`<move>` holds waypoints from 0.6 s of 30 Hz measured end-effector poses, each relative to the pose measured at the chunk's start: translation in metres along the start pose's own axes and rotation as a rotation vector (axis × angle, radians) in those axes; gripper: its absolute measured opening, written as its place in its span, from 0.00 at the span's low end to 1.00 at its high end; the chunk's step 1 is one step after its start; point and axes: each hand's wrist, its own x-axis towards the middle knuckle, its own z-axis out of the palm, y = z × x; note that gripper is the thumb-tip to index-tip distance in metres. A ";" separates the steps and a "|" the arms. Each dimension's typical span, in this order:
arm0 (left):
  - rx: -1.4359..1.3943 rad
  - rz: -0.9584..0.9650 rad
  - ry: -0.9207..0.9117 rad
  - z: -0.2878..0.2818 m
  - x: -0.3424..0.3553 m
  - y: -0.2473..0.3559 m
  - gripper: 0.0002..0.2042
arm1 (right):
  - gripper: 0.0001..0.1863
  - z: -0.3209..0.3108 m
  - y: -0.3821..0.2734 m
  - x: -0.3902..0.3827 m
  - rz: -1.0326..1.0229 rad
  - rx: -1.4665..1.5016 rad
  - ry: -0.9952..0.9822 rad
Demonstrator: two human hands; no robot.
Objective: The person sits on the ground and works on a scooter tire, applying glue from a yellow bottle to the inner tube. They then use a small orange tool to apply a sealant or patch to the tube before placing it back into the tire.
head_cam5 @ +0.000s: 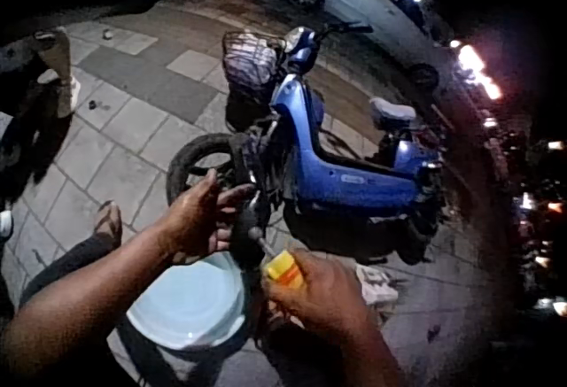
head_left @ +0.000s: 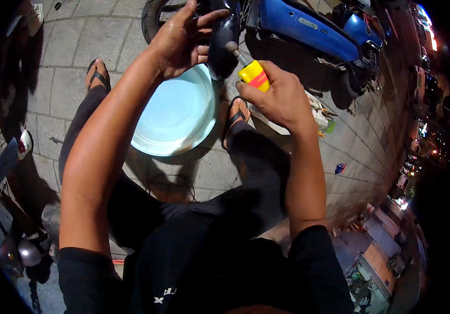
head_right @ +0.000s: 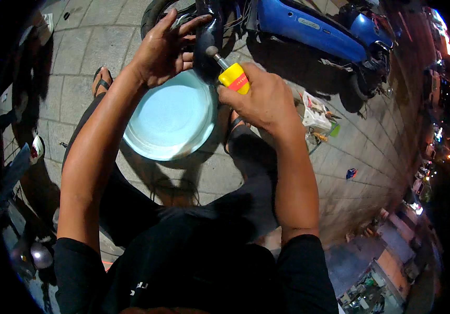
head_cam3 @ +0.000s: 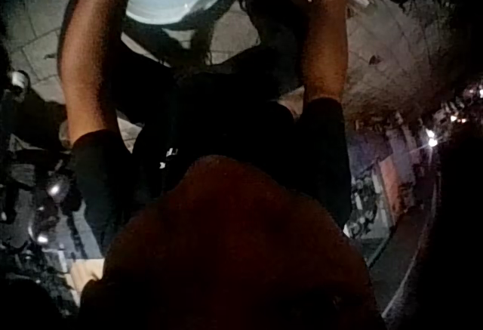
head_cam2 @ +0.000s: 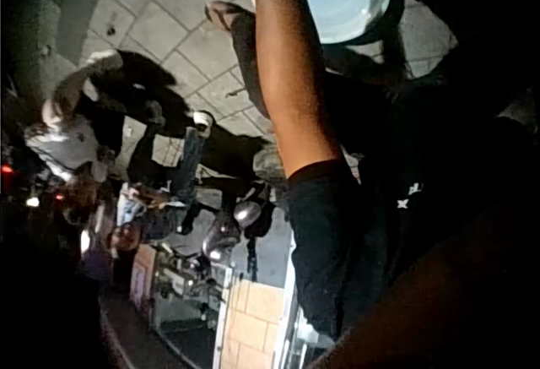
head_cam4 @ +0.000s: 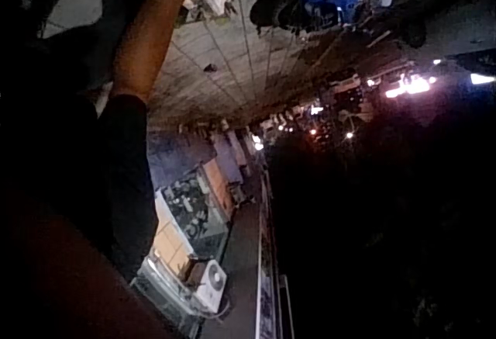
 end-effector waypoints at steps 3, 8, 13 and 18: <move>0.016 0.013 0.029 0.004 -0.001 0.002 0.41 | 0.35 -0.001 0.002 0.006 0.011 0.005 0.022; -0.038 -0.012 -0.051 -0.007 0.001 0.001 0.41 | 0.35 0.000 -0.002 -0.002 0.040 -0.007 -0.031; -0.004 0.002 0.016 0.007 -0.003 0.003 0.41 | 0.34 0.000 -0.002 -0.003 0.010 0.041 -0.038; -0.018 -0.020 -0.001 0.004 0.001 -0.001 0.42 | 0.34 0.000 -0.004 0.009 -0.003 0.021 -0.020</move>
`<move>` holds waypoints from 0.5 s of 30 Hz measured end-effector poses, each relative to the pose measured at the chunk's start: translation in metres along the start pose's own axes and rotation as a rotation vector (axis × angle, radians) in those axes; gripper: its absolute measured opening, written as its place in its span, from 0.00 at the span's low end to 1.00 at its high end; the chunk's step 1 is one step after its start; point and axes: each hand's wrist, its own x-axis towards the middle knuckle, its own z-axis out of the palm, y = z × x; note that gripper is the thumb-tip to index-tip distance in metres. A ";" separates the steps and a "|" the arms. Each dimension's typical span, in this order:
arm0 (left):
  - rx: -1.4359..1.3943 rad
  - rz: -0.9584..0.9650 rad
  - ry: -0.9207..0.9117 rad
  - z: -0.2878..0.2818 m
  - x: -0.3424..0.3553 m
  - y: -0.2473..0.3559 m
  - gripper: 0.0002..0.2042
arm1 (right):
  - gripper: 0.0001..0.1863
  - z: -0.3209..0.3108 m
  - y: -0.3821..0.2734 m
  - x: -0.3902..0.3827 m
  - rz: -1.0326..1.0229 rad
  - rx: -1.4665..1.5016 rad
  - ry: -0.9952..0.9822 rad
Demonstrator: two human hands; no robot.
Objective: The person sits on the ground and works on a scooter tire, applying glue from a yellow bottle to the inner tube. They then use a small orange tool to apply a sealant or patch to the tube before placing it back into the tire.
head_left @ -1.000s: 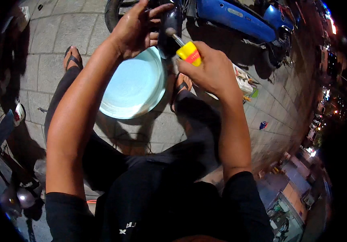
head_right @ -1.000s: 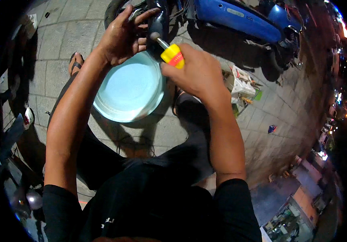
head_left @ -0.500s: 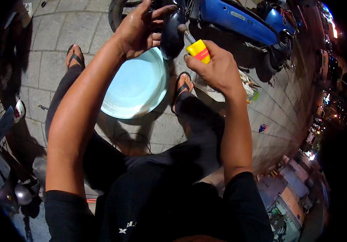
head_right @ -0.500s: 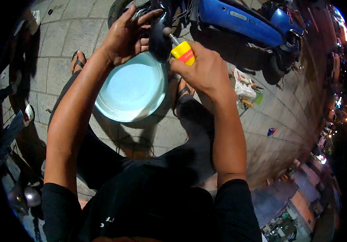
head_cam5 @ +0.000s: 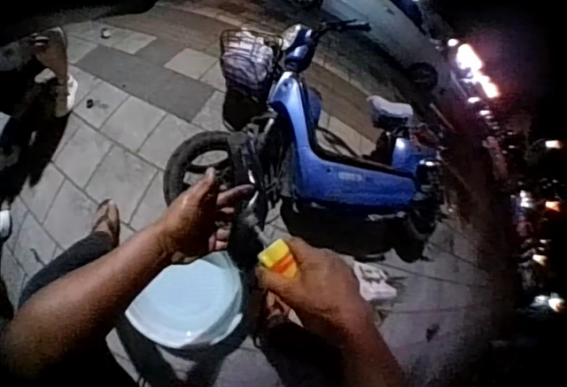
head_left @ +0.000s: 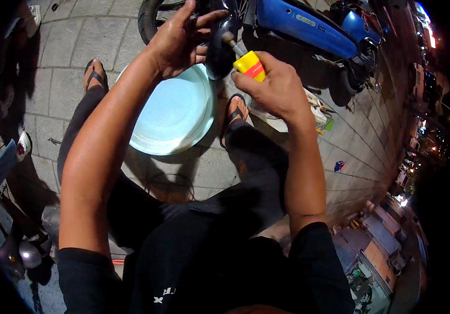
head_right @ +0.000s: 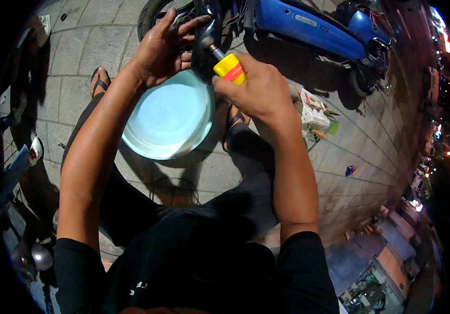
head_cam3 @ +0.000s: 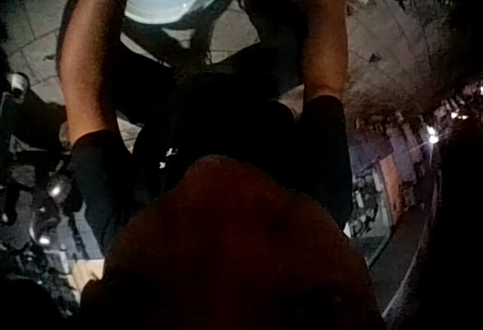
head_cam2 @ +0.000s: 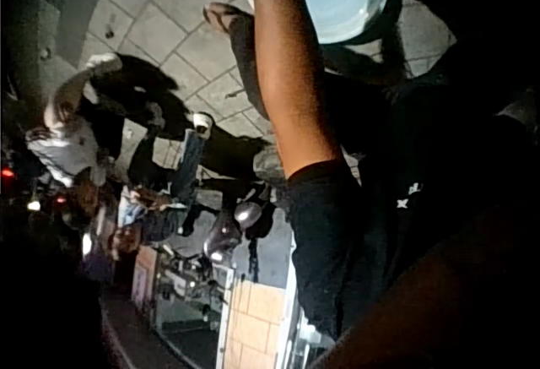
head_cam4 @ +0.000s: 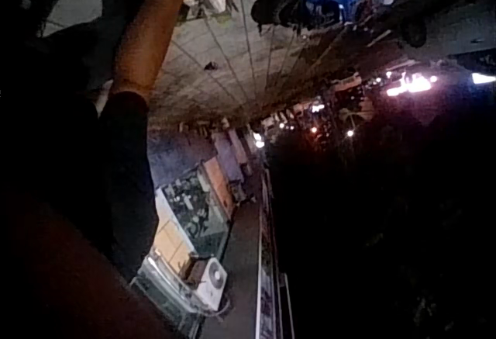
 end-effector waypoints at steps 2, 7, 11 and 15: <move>0.037 0.007 -0.009 -0.007 0.002 -0.003 0.42 | 0.34 0.003 -0.006 0.000 0.009 -0.049 -0.022; 0.113 0.018 0.109 0.013 -0.005 0.000 0.43 | 0.33 0.002 -0.001 -0.007 0.001 -0.024 0.013; -0.152 -0.181 -0.126 -0.029 0.021 -0.006 0.45 | 0.30 -0.001 0.006 -0.012 0.005 -0.023 0.008; -0.070 -0.192 -0.044 -0.019 0.018 -0.005 0.45 | 0.28 -0.001 -0.001 0.000 -0.027 -0.041 0.023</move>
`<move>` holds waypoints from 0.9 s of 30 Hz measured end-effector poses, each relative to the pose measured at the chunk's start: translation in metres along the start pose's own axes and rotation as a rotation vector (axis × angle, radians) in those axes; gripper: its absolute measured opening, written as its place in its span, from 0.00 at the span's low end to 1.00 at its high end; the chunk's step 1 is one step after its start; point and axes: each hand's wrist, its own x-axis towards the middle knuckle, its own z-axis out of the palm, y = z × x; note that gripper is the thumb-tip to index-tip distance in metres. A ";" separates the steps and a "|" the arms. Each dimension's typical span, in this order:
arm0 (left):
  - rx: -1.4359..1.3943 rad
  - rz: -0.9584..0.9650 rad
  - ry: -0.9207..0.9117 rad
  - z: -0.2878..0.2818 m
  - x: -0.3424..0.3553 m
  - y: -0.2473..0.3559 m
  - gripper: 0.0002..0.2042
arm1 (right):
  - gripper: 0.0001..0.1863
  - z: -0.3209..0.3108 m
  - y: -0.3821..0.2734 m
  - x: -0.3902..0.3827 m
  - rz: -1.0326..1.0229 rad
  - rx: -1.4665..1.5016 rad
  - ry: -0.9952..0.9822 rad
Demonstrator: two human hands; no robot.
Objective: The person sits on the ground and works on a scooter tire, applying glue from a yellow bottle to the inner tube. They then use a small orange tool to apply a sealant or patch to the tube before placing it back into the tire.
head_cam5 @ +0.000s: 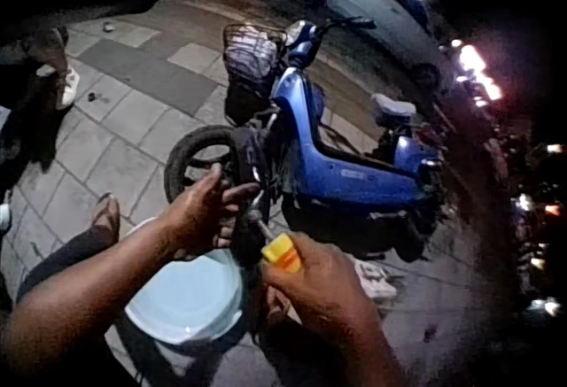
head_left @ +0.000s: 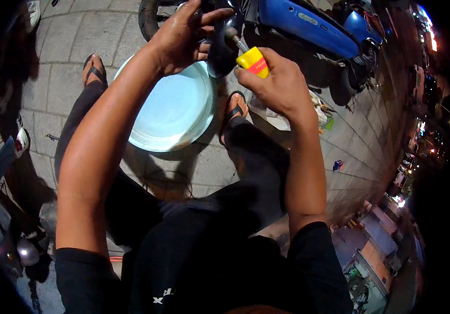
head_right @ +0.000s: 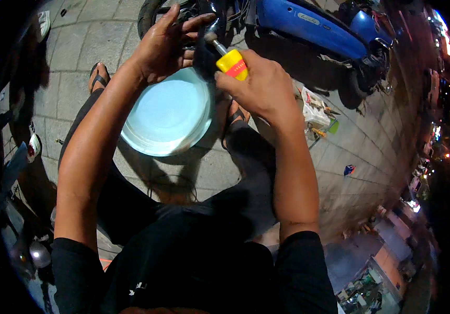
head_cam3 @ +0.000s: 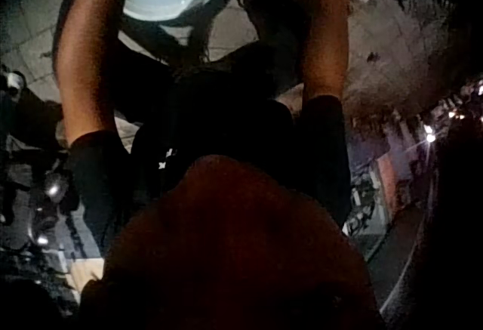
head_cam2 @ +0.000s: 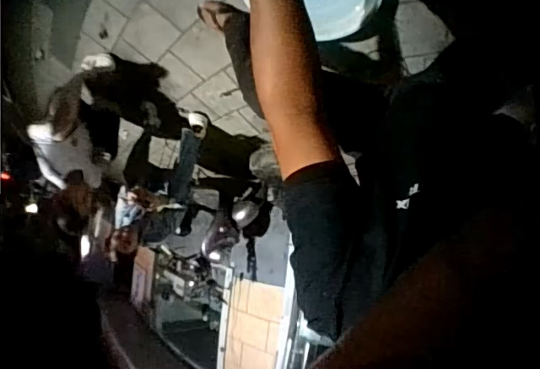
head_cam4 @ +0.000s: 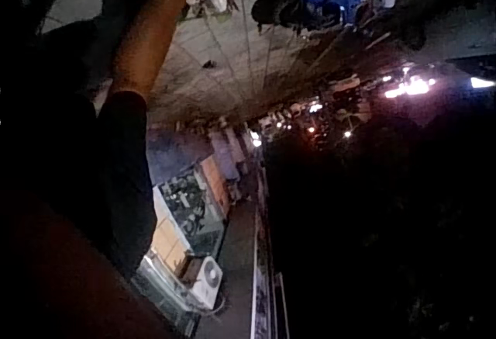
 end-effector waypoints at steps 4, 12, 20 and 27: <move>0.095 0.030 0.222 0.037 -0.012 0.003 0.46 | 0.32 -0.001 0.003 -0.004 0.016 0.028 -0.033; 0.063 0.013 0.091 0.015 -0.006 0.003 0.46 | 0.31 -0.002 0.001 -0.001 0.010 -0.013 -0.005; 0.043 0.014 0.081 0.016 -0.006 0.004 0.45 | 0.32 -0.005 0.006 -0.011 0.038 0.010 -0.014; 0.034 0.026 0.008 0.007 -0.003 0.002 0.46 | 0.32 0.002 -0.003 -0.001 -0.008 -0.020 -0.014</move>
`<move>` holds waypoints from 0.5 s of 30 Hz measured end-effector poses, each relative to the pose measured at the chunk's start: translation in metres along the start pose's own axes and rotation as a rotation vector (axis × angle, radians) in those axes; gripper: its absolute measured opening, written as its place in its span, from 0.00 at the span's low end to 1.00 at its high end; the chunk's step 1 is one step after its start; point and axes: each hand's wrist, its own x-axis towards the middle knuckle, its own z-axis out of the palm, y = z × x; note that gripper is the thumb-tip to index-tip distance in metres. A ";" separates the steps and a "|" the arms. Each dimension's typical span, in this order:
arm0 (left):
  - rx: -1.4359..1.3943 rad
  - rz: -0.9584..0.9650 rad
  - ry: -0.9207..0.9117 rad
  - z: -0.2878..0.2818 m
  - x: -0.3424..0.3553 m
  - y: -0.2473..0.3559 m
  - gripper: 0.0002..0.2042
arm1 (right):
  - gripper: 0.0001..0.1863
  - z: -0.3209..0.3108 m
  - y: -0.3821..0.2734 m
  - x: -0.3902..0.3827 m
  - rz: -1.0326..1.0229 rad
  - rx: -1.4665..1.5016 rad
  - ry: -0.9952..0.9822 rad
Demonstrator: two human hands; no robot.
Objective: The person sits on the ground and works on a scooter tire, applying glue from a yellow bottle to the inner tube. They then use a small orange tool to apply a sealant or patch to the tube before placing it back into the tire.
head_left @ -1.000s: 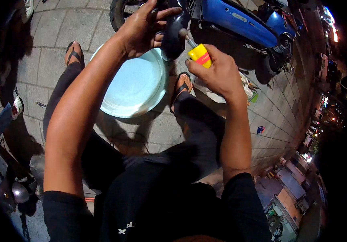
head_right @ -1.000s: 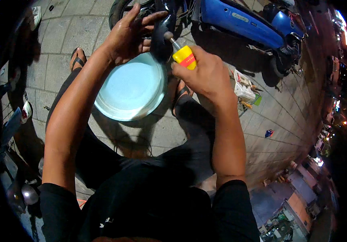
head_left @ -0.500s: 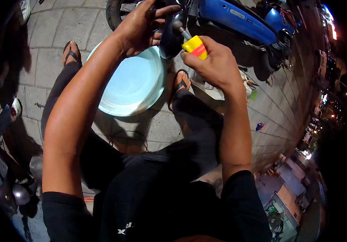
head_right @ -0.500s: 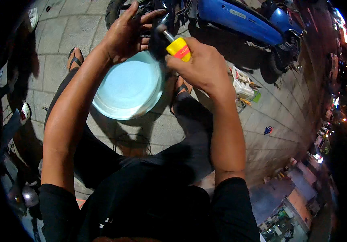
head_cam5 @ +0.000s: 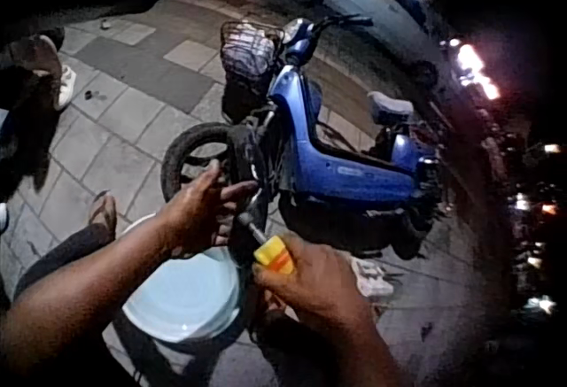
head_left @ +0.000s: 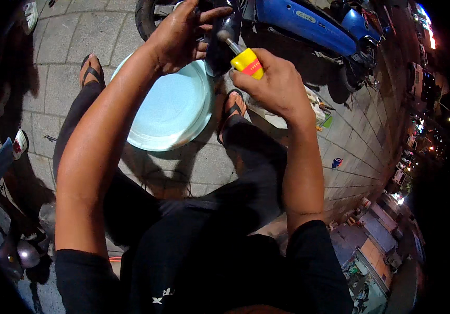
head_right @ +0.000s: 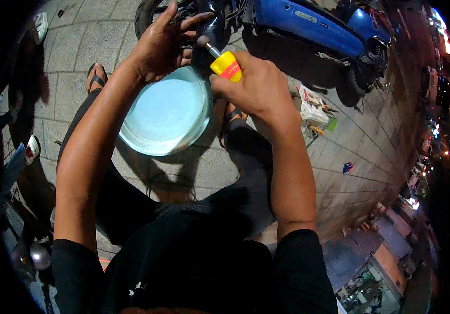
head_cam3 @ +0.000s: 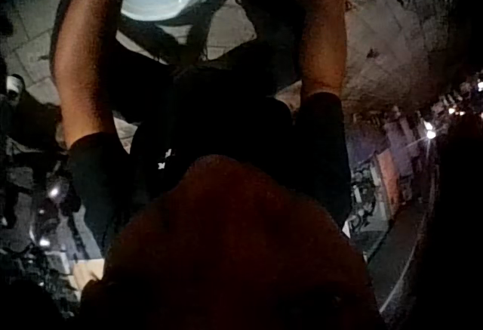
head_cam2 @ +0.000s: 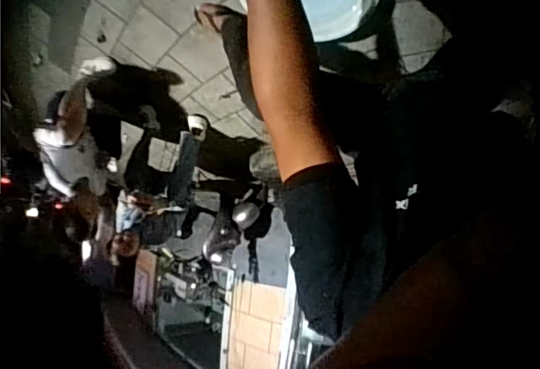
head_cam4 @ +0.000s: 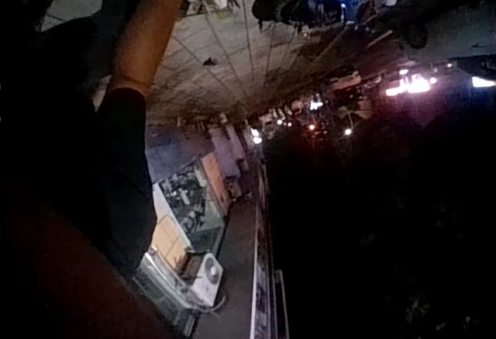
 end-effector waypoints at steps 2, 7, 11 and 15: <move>0.009 0.005 0.065 0.005 -0.002 -0.001 0.46 | 0.29 -0.005 0.003 -0.010 0.032 0.056 -0.019; 0.081 -0.016 0.161 0.016 -0.003 -0.001 0.47 | 0.28 -0.002 0.001 -0.003 0.014 0.012 -0.005; 0.064 -0.063 0.151 0.006 -0.002 -0.001 0.48 | 0.30 0.000 0.004 -0.003 0.004 0.032 0.002; 0.024 -0.072 0.144 0.012 0.001 0.000 0.49 | 0.31 -0.003 0.002 -0.007 -0.001 0.026 0.007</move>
